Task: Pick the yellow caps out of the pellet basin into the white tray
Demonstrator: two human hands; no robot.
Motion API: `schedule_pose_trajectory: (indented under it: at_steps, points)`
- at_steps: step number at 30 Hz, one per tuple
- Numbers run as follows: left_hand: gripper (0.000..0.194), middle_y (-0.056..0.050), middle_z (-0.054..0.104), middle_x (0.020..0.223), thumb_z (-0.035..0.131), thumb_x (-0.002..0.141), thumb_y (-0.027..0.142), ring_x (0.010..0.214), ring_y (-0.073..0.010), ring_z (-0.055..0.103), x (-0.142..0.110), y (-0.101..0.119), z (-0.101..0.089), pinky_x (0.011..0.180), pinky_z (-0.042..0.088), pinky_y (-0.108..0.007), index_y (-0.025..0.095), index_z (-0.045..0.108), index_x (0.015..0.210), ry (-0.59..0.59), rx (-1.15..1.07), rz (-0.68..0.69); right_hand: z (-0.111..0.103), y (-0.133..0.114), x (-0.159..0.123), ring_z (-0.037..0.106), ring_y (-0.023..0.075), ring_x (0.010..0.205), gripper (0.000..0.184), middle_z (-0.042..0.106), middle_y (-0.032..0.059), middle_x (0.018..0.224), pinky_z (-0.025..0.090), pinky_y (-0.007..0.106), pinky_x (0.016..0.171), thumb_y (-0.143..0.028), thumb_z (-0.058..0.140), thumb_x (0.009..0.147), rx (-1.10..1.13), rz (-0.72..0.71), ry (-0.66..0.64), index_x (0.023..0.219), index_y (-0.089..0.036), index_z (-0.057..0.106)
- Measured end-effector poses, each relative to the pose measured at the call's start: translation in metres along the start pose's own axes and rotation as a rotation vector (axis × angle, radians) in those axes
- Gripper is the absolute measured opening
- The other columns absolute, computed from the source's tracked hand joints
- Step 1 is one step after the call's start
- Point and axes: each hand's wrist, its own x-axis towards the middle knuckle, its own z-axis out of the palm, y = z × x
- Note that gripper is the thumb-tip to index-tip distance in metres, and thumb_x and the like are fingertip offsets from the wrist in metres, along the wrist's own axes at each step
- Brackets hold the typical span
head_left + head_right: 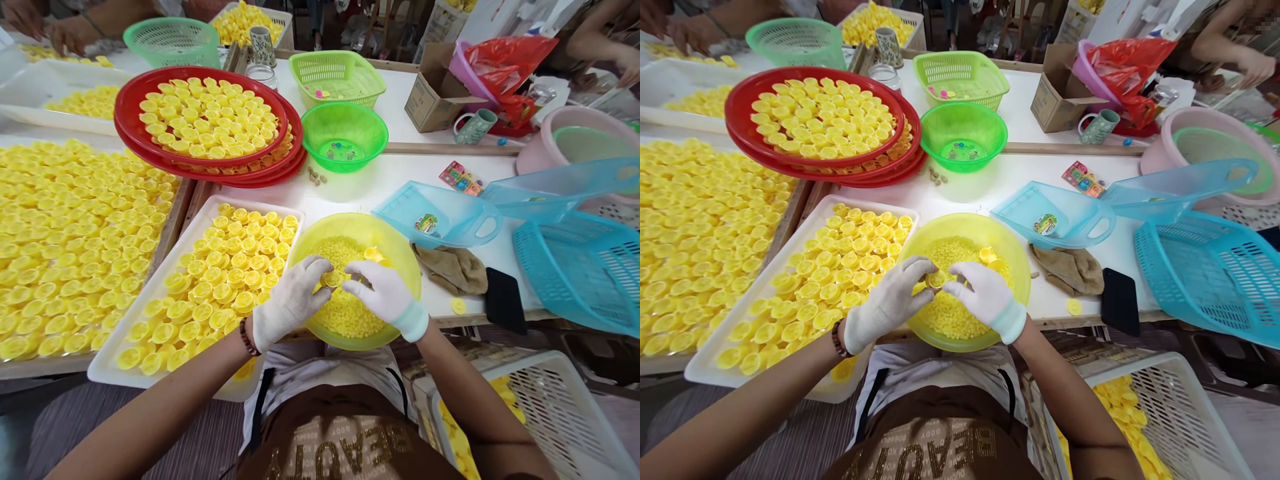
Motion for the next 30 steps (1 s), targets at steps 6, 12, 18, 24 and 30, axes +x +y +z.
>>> schedule_pose_trajectory:
  at_steps: [6, 12, 18, 24, 30]
  points:
    - [0.017, -0.007, 0.064, 0.097, 0.055, 0.087, 0.013, 0.09, -0.0218, 0.064, -0.004, 0.007, 0.004, 0.076, 0.055, -0.034, 0.018, 0.054, 0.104, 0.02, 0.103, 0.085, 0.007, -0.01, 0.009, 0.062, 0.0153, 0.074, 0.015, 0.069, -0.0008, 0.082, 0.047, 0.029, 0.07, -0.035, 0.059, 0.094, 0.093, 0.063, -0.106, 0.096, -0.022, 0.066]
    - [0.023, -0.003, 0.066, 0.099, 0.066, 0.086, 0.018, 0.088, -0.0178, 0.065, -0.012, -0.001, -0.006, 0.083, 0.055, -0.032, 0.019, 0.055, 0.106, 0.097, -0.079, -0.062, 0.0, 0.014, 0.003, 0.066, 0.0199, 0.097, 0.023, 0.072, 0.0054, 0.102, 0.05, 0.035, 0.09, -0.017, 0.046, 0.094, 0.034, 0.017, -0.013, 0.105, -0.02, 0.066]
    - [0.021, -0.005, 0.066, 0.099, 0.064, 0.084, 0.015, 0.092, -0.02, 0.065, -0.011, 0.001, -0.001, 0.083, 0.055, -0.034, 0.018, 0.057, 0.104, 0.082, -0.071, -0.032, 0.01, 0.005, 0.003, 0.063, 0.022, 0.101, 0.021, 0.069, 0.0075, 0.104, 0.049, 0.038, 0.093, -0.037, 0.06, 0.094, -0.018, -0.045, 0.043, 0.105, -0.019, 0.065]
    - [0.012, -0.007, 0.066, 0.098, 0.061, 0.087, 0.018, 0.092, -0.0215, 0.064, -0.011, 0.01, 0.0, 0.082, 0.055, -0.036, 0.017, 0.057, 0.098, 0.002, -0.055, -0.037, 0.012, -0.007, 0.008, 0.062, 0.0191, 0.081, 0.026, 0.068, 0.0032, 0.084, 0.049, 0.033, 0.077, -0.037, 0.05, 0.099, -0.016, -0.038, 0.005, 0.086, -0.021, 0.065]
    - [0.028, -0.005, 0.071, 0.104, 0.058, 0.09, 0.024, 0.099, -0.0195, 0.068, -0.047, 0.019, -0.024, 0.089, 0.056, -0.034, 0.022, 0.061, 0.118, 0.048, -0.224, -0.149, 0.019, 0.026, -0.009, 0.064, 0.0268, 0.11, 0.024, 0.071, 0.0105, 0.116, 0.049, 0.042, 0.098, -0.037, 0.053, 0.096, -0.032, -0.001, 0.097, 0.107, -0.021, 0.066]
